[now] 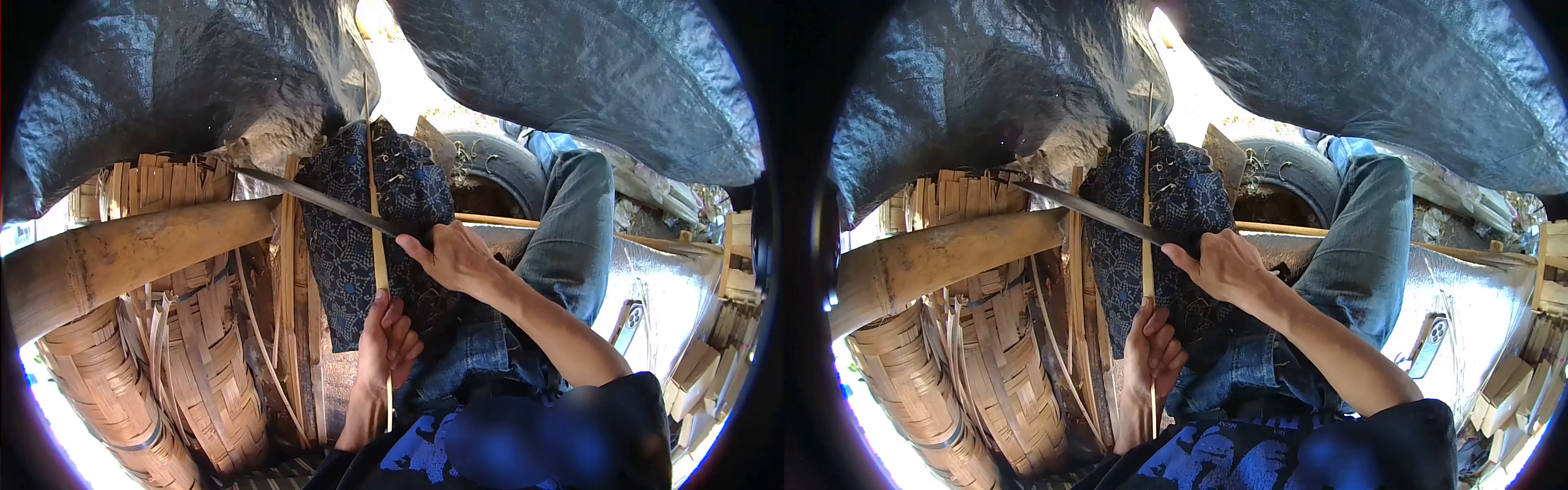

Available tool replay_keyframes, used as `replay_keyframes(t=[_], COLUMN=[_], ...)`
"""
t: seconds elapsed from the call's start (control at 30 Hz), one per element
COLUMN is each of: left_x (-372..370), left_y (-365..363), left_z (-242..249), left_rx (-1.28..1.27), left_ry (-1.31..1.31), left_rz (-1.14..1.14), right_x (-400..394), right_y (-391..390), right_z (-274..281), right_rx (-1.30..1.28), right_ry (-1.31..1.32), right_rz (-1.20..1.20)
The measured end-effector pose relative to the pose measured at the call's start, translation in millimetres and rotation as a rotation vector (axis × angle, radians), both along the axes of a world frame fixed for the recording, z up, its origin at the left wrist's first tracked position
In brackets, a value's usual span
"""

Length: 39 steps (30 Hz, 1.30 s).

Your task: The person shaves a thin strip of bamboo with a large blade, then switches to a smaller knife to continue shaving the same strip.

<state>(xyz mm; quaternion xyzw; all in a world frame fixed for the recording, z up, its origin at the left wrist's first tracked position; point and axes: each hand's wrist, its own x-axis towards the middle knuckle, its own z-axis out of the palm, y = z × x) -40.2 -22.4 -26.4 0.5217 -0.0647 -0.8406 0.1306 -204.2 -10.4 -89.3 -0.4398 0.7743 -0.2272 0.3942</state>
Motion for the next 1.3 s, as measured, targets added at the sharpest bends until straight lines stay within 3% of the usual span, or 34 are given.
replay_keyframes(t=[0.33, 0.4, 0.57, 0.63, 0.7, 0.77, 0.83, 0.9, 1.0, 1.3], left_x=[4.4, 5.9, -2.7, 10.7, 24.9, 27.0, 27.6, 27.7, 24.4, 4.4], left_y=[5.5, 5.4, 32.5, 38.1, 31.0, 28.0, 19.8, 13.6, 3.2, -13.6], left_z=[-5.2, -11.4, 2.9, 8.0, -2.4, -3.0, -5.5, -6.1, -8.9, 3.0], left_rx=[0.067, 0.198, 0.249, 0.302, 0.372, 0.371, 0.391, 0.393, 0.241, -0.037], left_ry=[0.204, 0.4, 0.322, 0.272, 0.552, 0.574, 0.582, 0.577, 0.401, -0.016], left_rz=[0.131, 0.316, 0.324, 0.329, 0.374, 0.378, 0.337, 0.331, 0.167, -0.071], right_x=[2.7, -0.7, -5.4, -14.1, -24.6, -26.2, -27.5, -28.9, -34.2, -31.6], right_y=[7.1, 3.1, -2.6, -17.7, -14.1, -14.8, -8.2, -1.6, 9.8, 28.3], right_z=[-8.0, -3.8, 2.2, -17.3, -19.2, -23.4, -28.8, -36.0, -8.9, 4.1], right_rx=[-0.079, -0.035, 0.033, -0.023, -0.034, 0.029, 0.051, -0.117, 0.071, 0.077], right_ry=[0.065, 0.01, 0.016, 0.012, -0.005, -0.175, -0.162, -0.095, -0.201, -0.213], right_rz=[-0.037, -0.036, -0.034, -0.149, -0.098, -0.161, -0.157, -0.089, -0.041, 0.117])
